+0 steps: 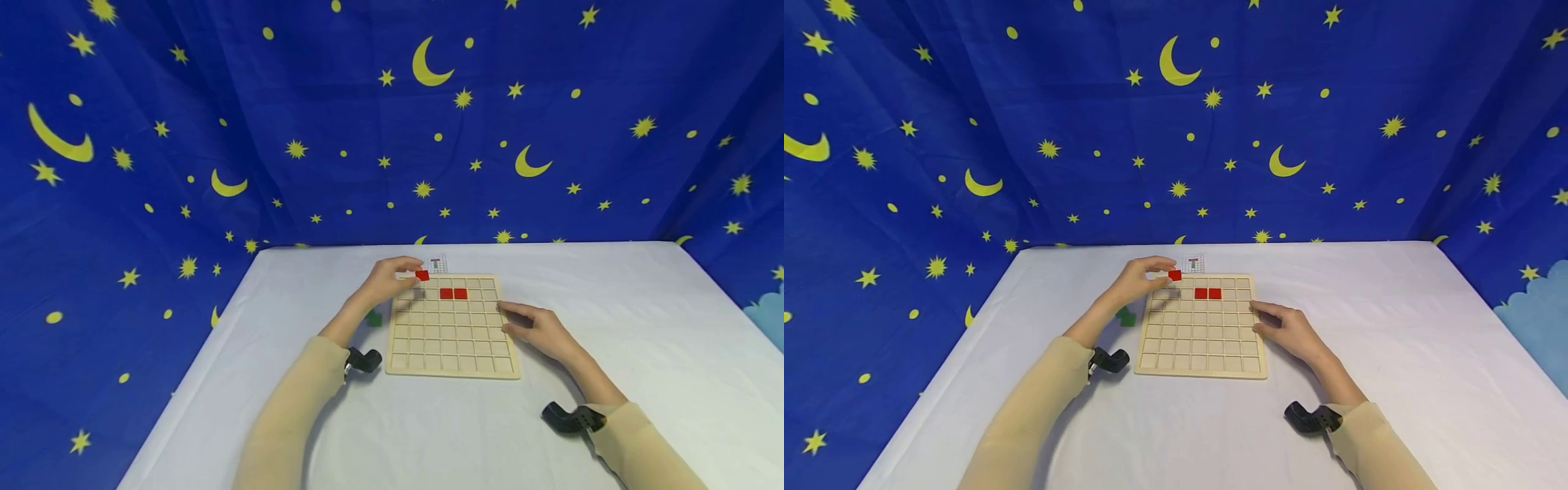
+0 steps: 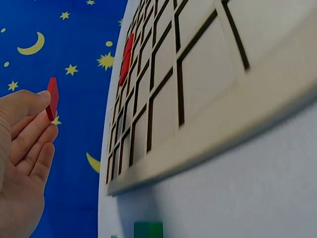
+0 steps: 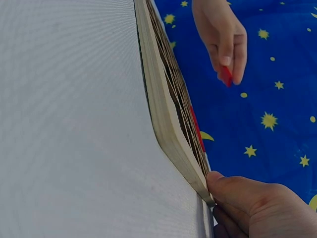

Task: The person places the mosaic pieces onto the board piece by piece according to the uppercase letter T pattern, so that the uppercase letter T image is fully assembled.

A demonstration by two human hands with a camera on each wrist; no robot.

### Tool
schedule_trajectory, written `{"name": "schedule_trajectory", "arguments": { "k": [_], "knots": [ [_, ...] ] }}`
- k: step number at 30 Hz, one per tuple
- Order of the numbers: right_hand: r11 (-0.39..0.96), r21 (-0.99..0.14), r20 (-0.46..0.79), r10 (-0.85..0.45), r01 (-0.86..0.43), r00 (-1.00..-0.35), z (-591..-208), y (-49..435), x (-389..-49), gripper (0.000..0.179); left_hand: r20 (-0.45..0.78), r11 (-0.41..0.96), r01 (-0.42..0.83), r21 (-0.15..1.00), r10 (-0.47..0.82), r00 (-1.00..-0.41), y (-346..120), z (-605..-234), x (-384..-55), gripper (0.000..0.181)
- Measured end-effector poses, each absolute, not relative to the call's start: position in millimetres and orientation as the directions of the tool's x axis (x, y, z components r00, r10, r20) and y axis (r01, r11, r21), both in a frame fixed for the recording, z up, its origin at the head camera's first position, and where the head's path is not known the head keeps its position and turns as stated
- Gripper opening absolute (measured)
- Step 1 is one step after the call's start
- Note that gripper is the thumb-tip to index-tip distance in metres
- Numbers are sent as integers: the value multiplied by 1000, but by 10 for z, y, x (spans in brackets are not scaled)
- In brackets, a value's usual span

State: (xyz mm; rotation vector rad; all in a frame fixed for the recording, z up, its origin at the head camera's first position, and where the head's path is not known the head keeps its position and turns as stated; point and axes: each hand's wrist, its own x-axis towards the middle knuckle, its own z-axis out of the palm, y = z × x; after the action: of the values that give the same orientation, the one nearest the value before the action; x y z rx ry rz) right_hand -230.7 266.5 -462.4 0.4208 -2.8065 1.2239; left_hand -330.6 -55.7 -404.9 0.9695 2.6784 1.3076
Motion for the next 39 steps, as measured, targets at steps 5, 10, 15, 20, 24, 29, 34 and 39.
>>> {"name": "schedule_trajectory", "arguments": {
  "k": [5,10,15,20,24,29,34,39],
  "knots": [
    [644,-719,151,-226,-264,-962,-4631,2666,-2307,51,235,455,528,717,554,-798,-456,-4090,-3333,37],
    [637,-721,158,-230,-271,-960,-4632,2665,-2310,50,210,452,519,725,573,-792,-383,-4111,-3342,38],
    [635,-720,161,-238,-279,-958,-4628,2660,-2312,50,182,474,499,726,567,-803,-350,-4138,-3344,38],
    [637,-718,163,-239,-281,-957,-4618,2658,-2308,50,172,483,496,722,568,-805,-345,-4179,-3352,38],
    [632,-723,162,-238,-279,-958,-4611,2659,-2305,50,166,485,499,718,577,-799,-346,-4212,-3358,38],
    [629,-727,157,-236,-274,-959,-4611,2663,-2306,50,160,512,510,691,580,-799,-344,-4263,-3372,38],
    [630,-726,160,-235,-276,-959,-4614,2669,-2309,50,146,547,515,660,579,-802,-340,-4346,-3398,38],
    [639,-720,153,-234,-270,-960,-4616,2674,-2301,50,160,544,547,637,600,-784,-336,-4391,-3387,37]
  ]
}}
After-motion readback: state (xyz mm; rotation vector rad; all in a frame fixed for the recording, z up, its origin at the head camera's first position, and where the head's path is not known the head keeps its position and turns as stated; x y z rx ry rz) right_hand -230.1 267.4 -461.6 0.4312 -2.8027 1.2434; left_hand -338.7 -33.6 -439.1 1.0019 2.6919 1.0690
